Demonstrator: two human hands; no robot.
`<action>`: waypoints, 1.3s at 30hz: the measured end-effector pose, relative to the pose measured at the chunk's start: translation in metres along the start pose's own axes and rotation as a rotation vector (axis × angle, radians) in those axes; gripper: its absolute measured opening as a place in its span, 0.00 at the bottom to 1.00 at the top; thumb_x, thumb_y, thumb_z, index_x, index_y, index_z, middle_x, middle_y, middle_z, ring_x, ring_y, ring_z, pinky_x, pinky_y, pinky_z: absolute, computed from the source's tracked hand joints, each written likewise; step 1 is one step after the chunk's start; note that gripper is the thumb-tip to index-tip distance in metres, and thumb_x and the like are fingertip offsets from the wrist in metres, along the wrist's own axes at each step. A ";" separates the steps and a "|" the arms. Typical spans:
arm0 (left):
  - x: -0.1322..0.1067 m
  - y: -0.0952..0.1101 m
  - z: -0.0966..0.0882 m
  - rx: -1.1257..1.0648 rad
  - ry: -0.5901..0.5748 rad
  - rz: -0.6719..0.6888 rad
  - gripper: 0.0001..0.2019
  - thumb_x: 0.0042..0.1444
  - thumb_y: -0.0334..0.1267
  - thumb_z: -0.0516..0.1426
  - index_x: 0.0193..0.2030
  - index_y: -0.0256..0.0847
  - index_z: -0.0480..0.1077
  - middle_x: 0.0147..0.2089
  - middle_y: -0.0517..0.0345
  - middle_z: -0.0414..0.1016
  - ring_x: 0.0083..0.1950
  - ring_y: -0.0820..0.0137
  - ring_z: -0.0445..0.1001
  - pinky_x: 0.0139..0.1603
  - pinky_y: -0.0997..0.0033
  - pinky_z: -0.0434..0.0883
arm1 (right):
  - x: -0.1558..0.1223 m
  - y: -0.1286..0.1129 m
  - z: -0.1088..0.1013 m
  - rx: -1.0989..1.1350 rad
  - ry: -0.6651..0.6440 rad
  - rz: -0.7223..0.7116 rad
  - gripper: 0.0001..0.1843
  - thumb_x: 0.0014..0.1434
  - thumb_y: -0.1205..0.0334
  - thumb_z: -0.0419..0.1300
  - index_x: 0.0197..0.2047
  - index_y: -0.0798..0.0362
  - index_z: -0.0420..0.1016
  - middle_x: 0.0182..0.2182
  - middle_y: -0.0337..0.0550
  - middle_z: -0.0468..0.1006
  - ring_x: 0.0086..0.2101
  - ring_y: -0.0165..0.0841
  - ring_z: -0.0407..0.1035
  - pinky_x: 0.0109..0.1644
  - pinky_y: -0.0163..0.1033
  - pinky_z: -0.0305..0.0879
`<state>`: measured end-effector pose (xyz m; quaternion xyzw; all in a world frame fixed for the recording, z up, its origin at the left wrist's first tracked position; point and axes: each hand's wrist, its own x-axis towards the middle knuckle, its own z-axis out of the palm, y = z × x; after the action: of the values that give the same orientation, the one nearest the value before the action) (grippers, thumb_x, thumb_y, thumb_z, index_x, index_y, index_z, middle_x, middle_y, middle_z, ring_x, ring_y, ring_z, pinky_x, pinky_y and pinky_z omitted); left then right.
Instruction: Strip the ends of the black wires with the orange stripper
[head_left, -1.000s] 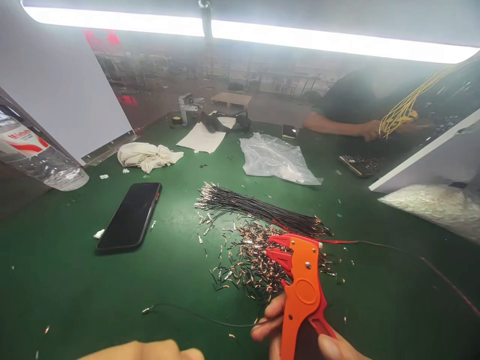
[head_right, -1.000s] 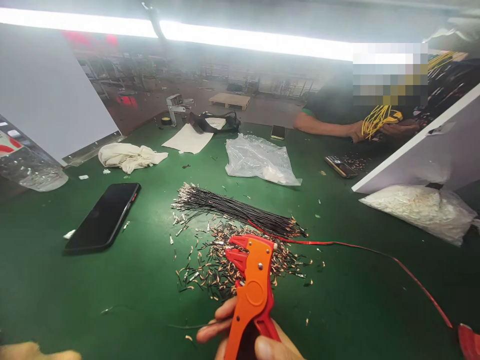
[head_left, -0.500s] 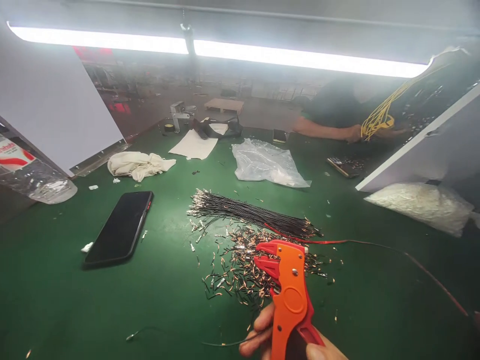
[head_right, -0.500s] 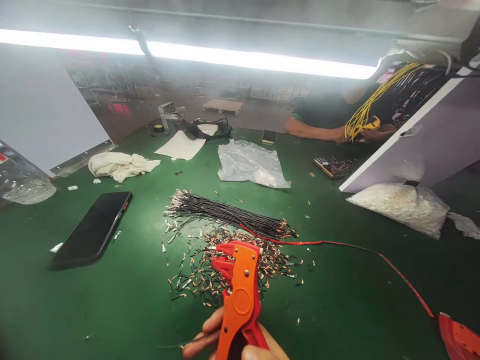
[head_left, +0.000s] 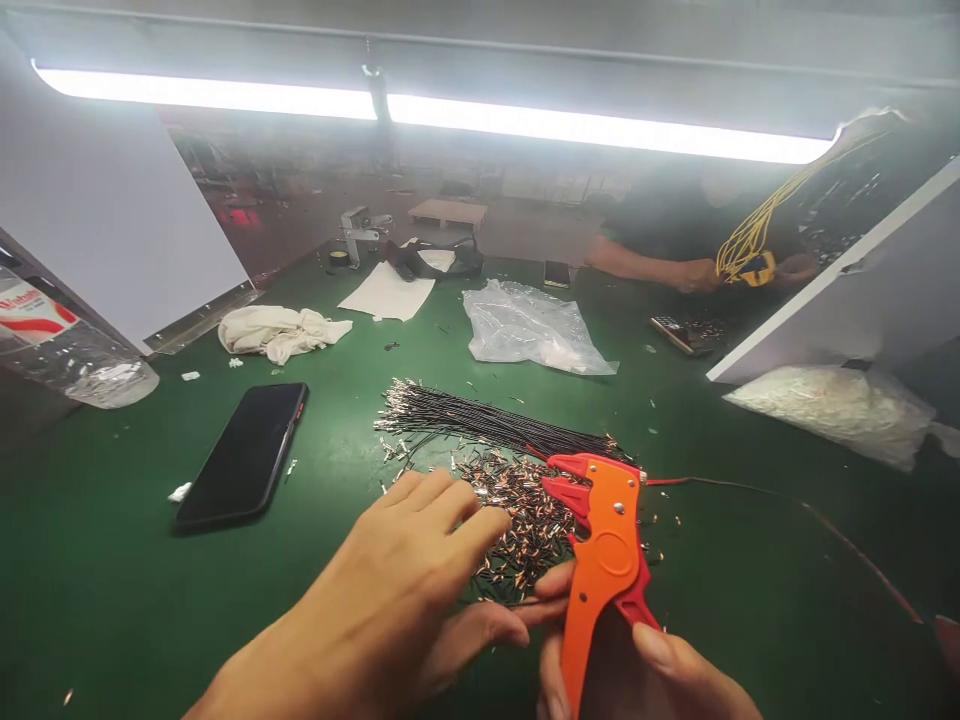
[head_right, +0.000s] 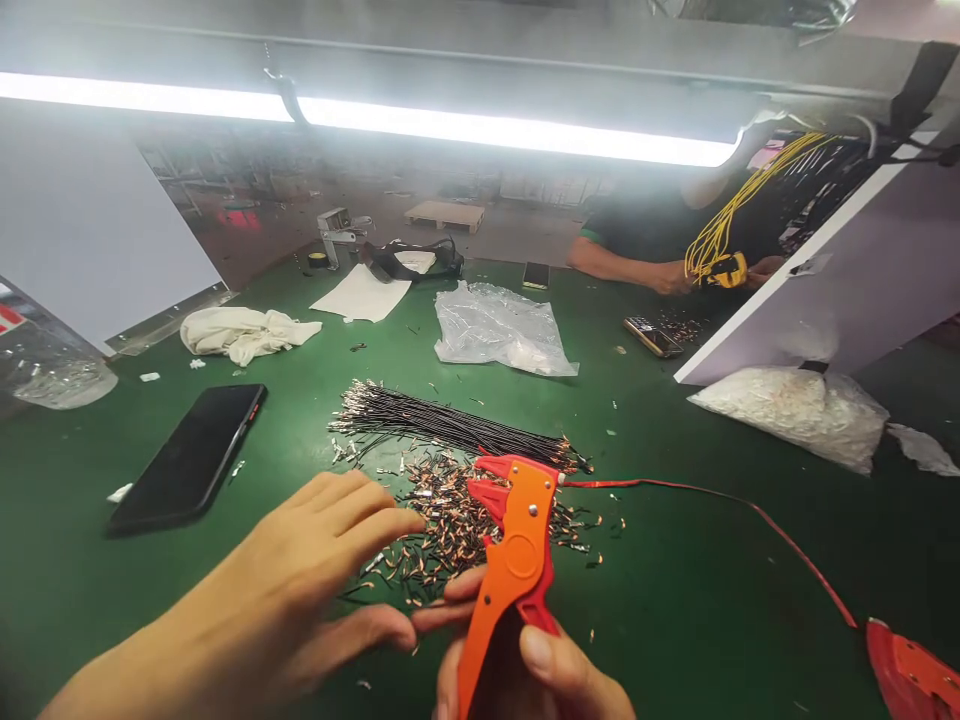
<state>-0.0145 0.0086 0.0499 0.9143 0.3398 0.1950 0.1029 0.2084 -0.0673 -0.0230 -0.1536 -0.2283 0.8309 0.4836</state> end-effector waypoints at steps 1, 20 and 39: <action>0.009 0.002 0.001 0.022 -0.046 0.002 0.21 0.47 0.48 0.71 0.43 0.42 0.72 0.37 0.57 0.78 0.37 0.60 0.74 0.36 0.60 0.71 | 0.000 -0.001 0.000 0.011 -0.007 -0.022 0.26 0.63 0.48 0.56 0.58 0.56 0.75 0.38 0.54 0.86 0.38 0.39 0.78 0.44 0.43 0.67; -0.003 -0.019 0.000 -0.275 0.100 -0.228 0.11 0.67 0.35 0.52 0.33 0.42 0.71 0.27 0.65 0.72 0.26 0.76 0.68 0.28 0.77 0.65 | 0.004 0.000 -0.002 0.017 -0.027 -0.007 0.29 0.61 0.59 0.60 0.66 0.52 0.67 0.54 0.58 0.80 0.39 0.42 0.78 0.43 0.50 0.72; -0.017 -0.009 0.029 -0.091 0.506 -0.046 0.06 0.61 0.25 0.57 0.41 0.38 0.73 0.26 0.65 0.65 0.25 0.76 0.64 0.26 0.76 0.64 | 0.000 0.003 0.006 -0.003 0.062 0.071 0.23 0.61 0.55 0.62 0.57 0.54 0.73 0.37 0.49 0.83 0.36 0.40 0.78 0.42 0.48 0.72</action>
<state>-0.0196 0.0025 0.0159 0.8228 0.3665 0.4302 0.0599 0.2034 -0.0700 -0.0190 -0.1882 -0.2088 0.8420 0.4604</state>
